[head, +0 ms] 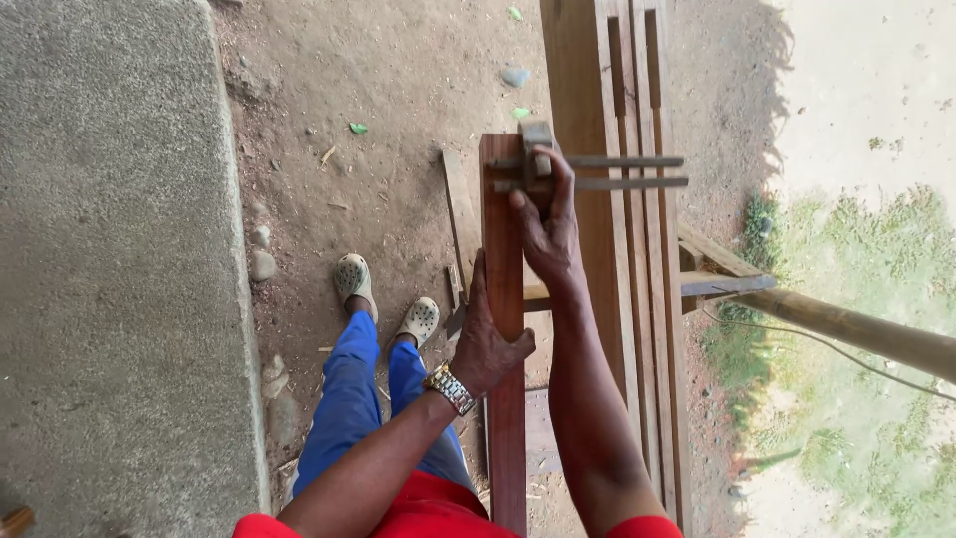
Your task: Using a marking gauge to mark lines on wooden boards for joinery.
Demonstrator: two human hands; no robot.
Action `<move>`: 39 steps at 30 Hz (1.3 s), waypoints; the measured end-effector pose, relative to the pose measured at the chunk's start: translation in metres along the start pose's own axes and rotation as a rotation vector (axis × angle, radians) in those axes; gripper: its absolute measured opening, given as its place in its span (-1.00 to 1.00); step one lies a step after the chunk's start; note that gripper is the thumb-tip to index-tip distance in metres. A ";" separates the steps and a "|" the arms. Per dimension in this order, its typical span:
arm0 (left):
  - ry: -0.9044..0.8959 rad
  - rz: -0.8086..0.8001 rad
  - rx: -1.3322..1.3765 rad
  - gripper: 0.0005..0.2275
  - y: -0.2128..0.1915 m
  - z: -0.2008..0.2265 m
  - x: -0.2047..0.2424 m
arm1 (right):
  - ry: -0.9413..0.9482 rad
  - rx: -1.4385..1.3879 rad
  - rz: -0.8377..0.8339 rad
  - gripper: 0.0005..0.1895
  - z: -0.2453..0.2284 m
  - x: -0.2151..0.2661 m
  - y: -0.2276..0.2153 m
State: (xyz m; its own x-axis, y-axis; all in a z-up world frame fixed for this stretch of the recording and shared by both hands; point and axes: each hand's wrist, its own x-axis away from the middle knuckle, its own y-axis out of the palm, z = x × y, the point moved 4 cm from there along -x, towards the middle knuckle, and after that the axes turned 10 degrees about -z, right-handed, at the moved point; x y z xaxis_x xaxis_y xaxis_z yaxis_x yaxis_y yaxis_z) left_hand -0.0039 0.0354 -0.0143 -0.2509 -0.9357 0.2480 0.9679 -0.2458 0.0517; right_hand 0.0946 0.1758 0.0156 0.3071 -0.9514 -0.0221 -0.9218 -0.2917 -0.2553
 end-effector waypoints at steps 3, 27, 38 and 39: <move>0.074 0.023 -0.059 0.09 -0.002 -0.005 -0.001 | 0.004 0.047 -0.010 -0.48 -0.007 0.000 0.005; 0.074 0.016 -0.027 0.13 -0.001 -0.017 -0.002 | 0.122 -0.002 -0.032 -0.45 -0.007 0.084 0.014; 0.124 -0.028 0.170 0.15 0.003 -0.012 -0.006 | 0.177 -0.016 -0.013 -0.44 -0.002 0.110 0.015; 0.095 -0.045 0.156 0.17 0.006 -0.014 -0.002 | 0.193 -0.059 -0.003 -0.44 0.001 0.109 0.014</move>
State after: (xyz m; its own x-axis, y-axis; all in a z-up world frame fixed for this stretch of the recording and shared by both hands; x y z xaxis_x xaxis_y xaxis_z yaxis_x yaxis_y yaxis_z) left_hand 0.0021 0.0326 -0.0279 -0.2870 -0.9461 0.1503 0.9441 -0.2527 0.2117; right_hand 0.1151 0.0678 0.0088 0.2639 -0.9502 0.1656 -0.9350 -0.2942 -0.1981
